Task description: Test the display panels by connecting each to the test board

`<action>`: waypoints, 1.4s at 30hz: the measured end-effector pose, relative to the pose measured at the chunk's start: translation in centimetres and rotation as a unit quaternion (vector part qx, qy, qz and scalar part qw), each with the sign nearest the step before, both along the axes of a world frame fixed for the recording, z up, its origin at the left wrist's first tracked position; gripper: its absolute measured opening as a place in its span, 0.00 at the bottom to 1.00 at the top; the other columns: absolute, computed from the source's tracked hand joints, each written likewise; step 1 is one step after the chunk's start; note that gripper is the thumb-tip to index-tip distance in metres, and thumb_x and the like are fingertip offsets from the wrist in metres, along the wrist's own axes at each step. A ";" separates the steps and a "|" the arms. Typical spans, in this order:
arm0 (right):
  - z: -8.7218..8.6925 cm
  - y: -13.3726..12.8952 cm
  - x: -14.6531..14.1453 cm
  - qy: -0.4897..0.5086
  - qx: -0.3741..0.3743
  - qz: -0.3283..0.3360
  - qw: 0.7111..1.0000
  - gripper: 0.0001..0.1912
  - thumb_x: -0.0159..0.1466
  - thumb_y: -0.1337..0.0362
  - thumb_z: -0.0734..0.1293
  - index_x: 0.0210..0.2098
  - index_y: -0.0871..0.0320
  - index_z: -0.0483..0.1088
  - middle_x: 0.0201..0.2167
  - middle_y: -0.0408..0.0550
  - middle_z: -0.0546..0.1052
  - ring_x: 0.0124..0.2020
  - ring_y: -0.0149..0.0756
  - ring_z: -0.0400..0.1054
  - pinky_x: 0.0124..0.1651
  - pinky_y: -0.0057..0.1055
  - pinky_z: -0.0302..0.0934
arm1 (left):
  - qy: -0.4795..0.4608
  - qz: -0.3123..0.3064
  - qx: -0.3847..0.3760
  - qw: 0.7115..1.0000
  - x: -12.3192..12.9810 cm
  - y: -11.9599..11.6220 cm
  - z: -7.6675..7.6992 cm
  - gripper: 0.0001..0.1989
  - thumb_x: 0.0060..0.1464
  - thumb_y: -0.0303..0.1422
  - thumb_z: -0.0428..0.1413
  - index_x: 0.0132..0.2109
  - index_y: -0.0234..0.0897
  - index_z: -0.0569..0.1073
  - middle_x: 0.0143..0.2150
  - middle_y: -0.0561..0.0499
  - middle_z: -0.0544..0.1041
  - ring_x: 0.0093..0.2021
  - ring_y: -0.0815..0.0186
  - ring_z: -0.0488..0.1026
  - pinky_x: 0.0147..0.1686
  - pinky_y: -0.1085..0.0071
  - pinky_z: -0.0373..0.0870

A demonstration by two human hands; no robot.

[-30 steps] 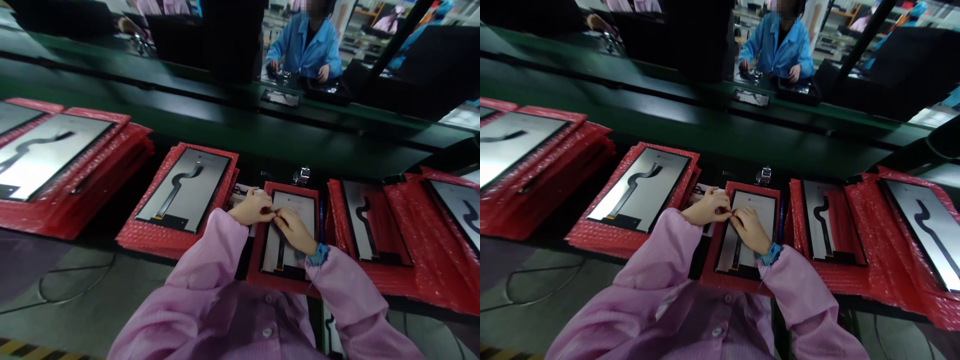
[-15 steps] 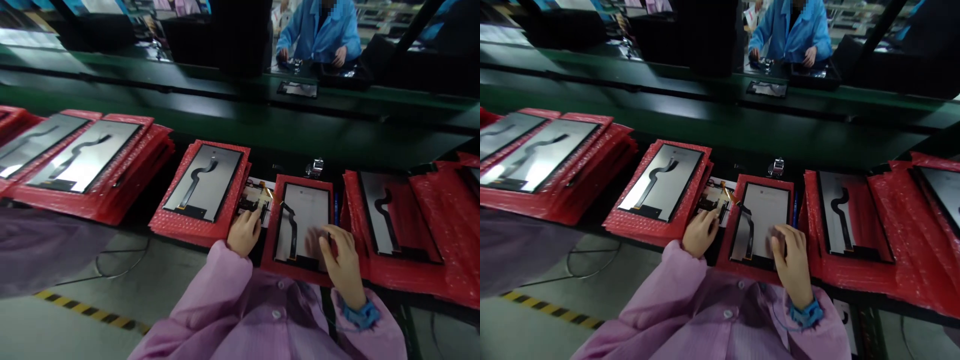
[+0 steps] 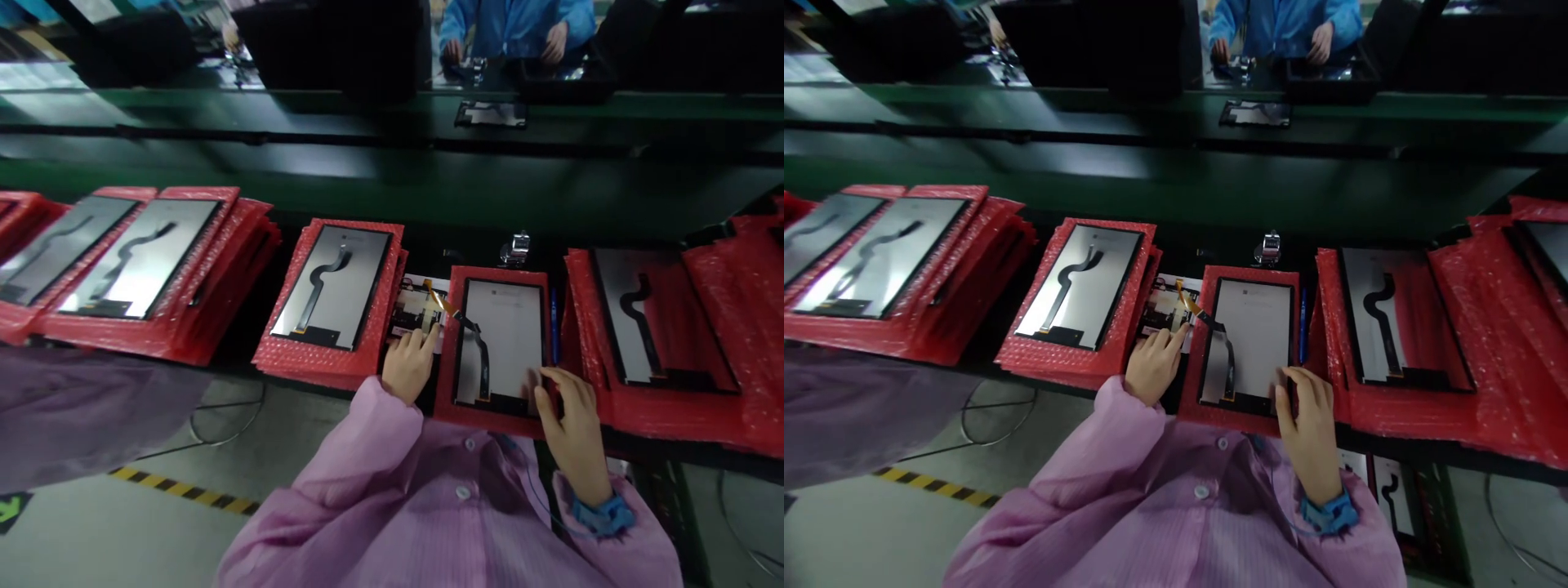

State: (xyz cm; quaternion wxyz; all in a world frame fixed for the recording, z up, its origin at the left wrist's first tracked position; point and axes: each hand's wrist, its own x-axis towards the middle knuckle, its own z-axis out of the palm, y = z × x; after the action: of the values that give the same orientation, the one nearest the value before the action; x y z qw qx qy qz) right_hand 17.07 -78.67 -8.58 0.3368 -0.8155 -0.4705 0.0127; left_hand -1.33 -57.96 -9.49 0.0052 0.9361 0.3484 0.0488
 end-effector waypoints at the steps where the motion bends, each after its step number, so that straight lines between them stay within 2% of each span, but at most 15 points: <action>1: 0.1 -0.1 -0.1 -0.001 -0.010 -0.002 1.000 0.18 0.71 0.52 0.57 0.53 0.55 0.67 0.48 0.55 0.73 0.52 0.49 0.65 0.54 0.49 0.62 | 0.005 -0.002 0.003 1.000 -0.1 0.1 0.1 0.22 0.65 0.27 0.46 0.63 0.38 0.69 0.41 0.43 0.75 0.41 0.55 0.74 0.38 0.61 0.69; 6: -0.2 -0.4 -0.9 -0.011 -0.030 -0.018 0.999 0.24 0.71 0.50 0.56 0.56 0.60 0.65 0.49 0.60 0.73 0.52 0.50 0.65 0.55 0.51 0.61 | -0.103 -0.020 -0.005 0.994 -0.3 -0.5 0.4 0.19 0.64 0.26 0.45 0.58 0.33 0.71 0.39 0.42 0.76 0.41 0.55 0.73 0.41 0.59 0.72; 10: -1.0 -0.2 -1.9 0.003 -0.036 -0.044 0.998 0.28 0.71 0.48 0.56 0.61 0.63 0.61 0.54 0.63 0.72 0.56 0.54 0.64 0.58 0.56 0.59 | -0.251 -0.109 -0.061 0.960 0.2 -4.3 -0.2 0.17 0.64 0.25 0.46 0.58 0.33 0.69 0.47 0.41 0.76 0.47 0.58 0.73 0.49 0.60 0.74; 14: -1.0 -0.1 -1.6 0.099 -0.018 -0.074 0.992 0.29 0.68 0.44 0.59 0.58 0.59 0.63 0.54 0.60 0.72 0.56 0.54 0.64 0.58 0.58 0.59 | -0.262 -0.119 -0.078 0.955 0.4 -7.6 -1.3 0.18 0.64 0.27 0.48 0.59 0.33 0.67 0.54 0.36 0.74 0.54 0.52 0.72 0.52 0.53 0.74; 17: 1.0 -0.3 -1.1 0.225 0.030 -0.108 0.968 0.24 0.66 0.44 0.61 0.54 0.53 0.66 0.52 0.55 0.73 0.52 0.48 0.68 0.56 0.53 0.63 | -0.267 -0.107 -0.129 0.949 -0.1 -7.4 -0.9 0.16 0.64 0.29 0.49 0.58 0.33 0.68 0.55 0.36 0.75 0.56 0.51 0.72 0.55 0.52 0.72; 20: 4.9 -0.3 -2.0 0.285 0.076 -0.080 0.952 0.20 0.68 0.50 0.62 0.55 0.50 0.66 0.54 0.53 0.72 0.53 0.45 0.68 0.57 0.48 0.65 | -0.269 -0.079 -0.276 0.919 -0.6 -5.4 0.8 0.12 0.65 0.35 0.49 0.50 0.37 0.73 0.52 0.40 0.77 0.54 0.55 0.74 0.54 0.56 0.72; 23: 8.7 0.9 -3.9 0.260 0.101 0.033 0.960 0.20 0.68 0.56 0.63 0.59 0.49 0.62 0.57 0.53 0.70 0.58 0.45 0.65 0.60 0.46 0.64 | -0.363 0.005 -0.390 0.846 -0.1 -2.8 2.9 0.14 0.66 0.41 0.49 0.39 0.38 0.74 0.42 0.46 0.79 0.45 0.61 0.76 0.49 0.63 0.73; 25: 9.8 2.2 -5.1 0.251 0.117 0.136 0.951 0.21 0.68 0.59 0.64 0.59 0.47 0.61 0.59 0.52 0.69 0.61 0.44 0.63 0.62 0.46 0.63 | -0.500 0.049 -0.417 0.757 0.8 -1.4 4.2 0.15 0.65 0.44 0.50 0.39 0.39 0.74 0.41 0.48 0.79 0.47 0.62 0.76 0.51 0.64 0.72; 26: 9.7 3.0 -5.5 0.261 0.132 0.168 0.941 0.19 0.68 0.59 0.63 0.58 0.47 0.61 0.59 0.50 0.69 0.61 0.43 0.63 0.62 0.45 0.62 | -0.559 0.056 -0.433 0.705 1.3 -0.9 4.9 0.15 0.64 0.45 0.51 0.41 0.39 0.75 0.45 0.48 0.79 0.50 0.61 0.75 0.54 0.64 0.71; 28: 8.6 4.7 -6.0 0.293 0.155 0.157 0.930 0.17 0.70 0.58 0.61 0.58 0.47 0.61 0.59 0.49 0.69 0.61 0.42 0.63 0.63 0.45 0.62 | -0.612 0.061 -0.487 0.620 2.2 -0.4 6.1 0.17 0.62 0.47 0.51 0.48 0.41 0.74 0.53 0.48 0.78 0.56 0.60 0.73 0.57 0.63 0.70; 30: 6.6 6.2 -6.3 0.302 0.143 0.093 0.938 0.18 0.71 0.56 0.58 0.59 0.50 0.60 0.58 0.51 0.69 0.60 0.43 0.62 0.64 0.47 0.60 | -0.596 0.086 -0.548 0.580 2.5 -0.3 7.1 0.20 0.63 0.48 0.48 0.53 0.43 0.73 0.56 0.49 0.77 0.55 0.60 0.74 0.53 0.63 0.74; 32: 4.9 7.3 -6.7 0.280 0.082 0.069 0.954 0.22 0.71 0.52 0.57 0.61 0.54 0.59 0.59 0.55 0.68 0.61 0.47 0.60 0.65 0.53 0.56 | -0.565 0.119 -0.587 0.567 2.4 -0.4 7.8 0.20 0.64 0.48 0.46 0.54 0.44 0.72 0.55 0.49 0.78 0.50 0.59 0.77 0.47 0.62 0.77; 35: 3.8 8.2 -7.9 0.255 0.007 0.112 0.960 0.30 0.70 0.47 0.57 0.64 0.59 0.57 0.61 0.60 0.66 0.63 0.53 0.56 0.66 0.59 0.52 | -0.550 0.138 -0.592 0.573 1.9 -0.5 8.0 0.18 0.61 0.47 0.49 0.52 0.46 0.72 0.53 0.51 0.79 0.50 0.56 0.78 0.45 0.60 0.78; 39: 4.3 8.0 -8.9 0.278 0.077 0.244 0.926 0.35 0.68 0.45 0.59 0.67 0.57 0.52 0.65 0.57 0.62 0.68 0.50 0.50 0.69 0.53 0.51 | -0.557 0.136 -0.569 0.589 1.7 0.0 7.5 0.16 0.57 0.46 0.52 0.49 0.45 0.73 0.51 0.49 0.80 0.58 0.53 0.73 0.51 0.57 0.76; 42: 3.9 7.8 -8.5 0.313 0.105 0.213 0.920 0.29 0.70 0.48 0.57 0.66 0.52 0.53 0.64 0.54 0.62 0.67 0.45 0.52 0.69 0.51 0.52 | -0.553 0.142 -0.575 0.587 1.4 0.6 7.2 0.14 0.55 0.44 0.54 0.45 0.43 0.73 0.47 0.48 0.81 0.53 0.52 0.76 0.46 0.57 0.78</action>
State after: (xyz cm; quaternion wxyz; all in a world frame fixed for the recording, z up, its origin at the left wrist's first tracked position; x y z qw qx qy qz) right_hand 8.58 -70.89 -4.67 0.5398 -0.6104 -0.5023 0.2892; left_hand 0.09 -57.32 -2.24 0.7266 0.4695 0.3628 0.3464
